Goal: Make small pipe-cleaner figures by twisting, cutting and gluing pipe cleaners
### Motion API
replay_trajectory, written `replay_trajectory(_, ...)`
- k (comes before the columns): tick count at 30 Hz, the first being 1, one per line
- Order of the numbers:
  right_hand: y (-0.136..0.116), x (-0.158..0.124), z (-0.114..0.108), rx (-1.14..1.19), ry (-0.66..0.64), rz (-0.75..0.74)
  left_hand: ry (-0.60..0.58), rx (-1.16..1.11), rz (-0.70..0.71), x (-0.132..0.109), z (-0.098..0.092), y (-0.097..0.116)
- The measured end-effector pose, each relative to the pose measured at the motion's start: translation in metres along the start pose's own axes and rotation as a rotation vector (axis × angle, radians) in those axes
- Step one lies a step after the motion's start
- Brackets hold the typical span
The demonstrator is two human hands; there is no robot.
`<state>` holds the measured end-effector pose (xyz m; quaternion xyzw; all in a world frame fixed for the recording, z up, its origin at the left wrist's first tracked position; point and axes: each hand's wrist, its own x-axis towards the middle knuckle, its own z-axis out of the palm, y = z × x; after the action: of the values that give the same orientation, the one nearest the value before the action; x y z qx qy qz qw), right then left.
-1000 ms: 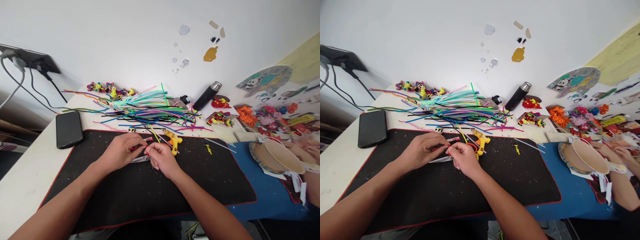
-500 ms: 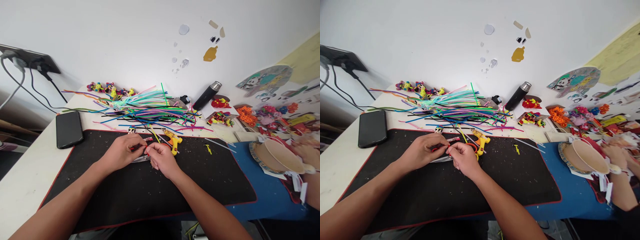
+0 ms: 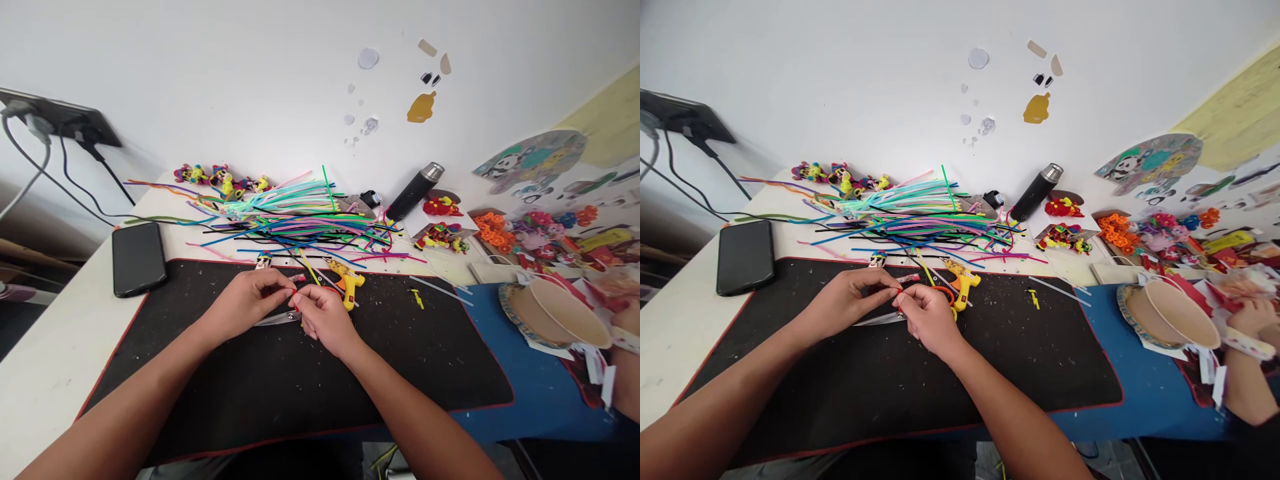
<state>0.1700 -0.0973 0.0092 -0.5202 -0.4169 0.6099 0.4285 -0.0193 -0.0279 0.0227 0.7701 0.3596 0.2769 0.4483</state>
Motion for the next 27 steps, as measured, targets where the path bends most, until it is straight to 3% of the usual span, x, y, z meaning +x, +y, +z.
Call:
replay_trajectory(5, 0.0031, 0.0004, -0.0014, -0.057, 0.008, -0.016, -0.082, -0.13, -0.173, 0.0024, -0.0062, -0.0021)
replay_trajectory(16, 0.0016, -0.0035, -0.004, -0.319, 0.014, -0.111, -0.221, -0.236, -0.251, 0.0014, -0.008, -0.0046)
replay_trajectory(27, -0.0026, -0.0044, -0.0037, -0.466, 0.024, -0.159, -0.237, -0.219, -0.287, -0.0006, -0.0083, -0.0038)
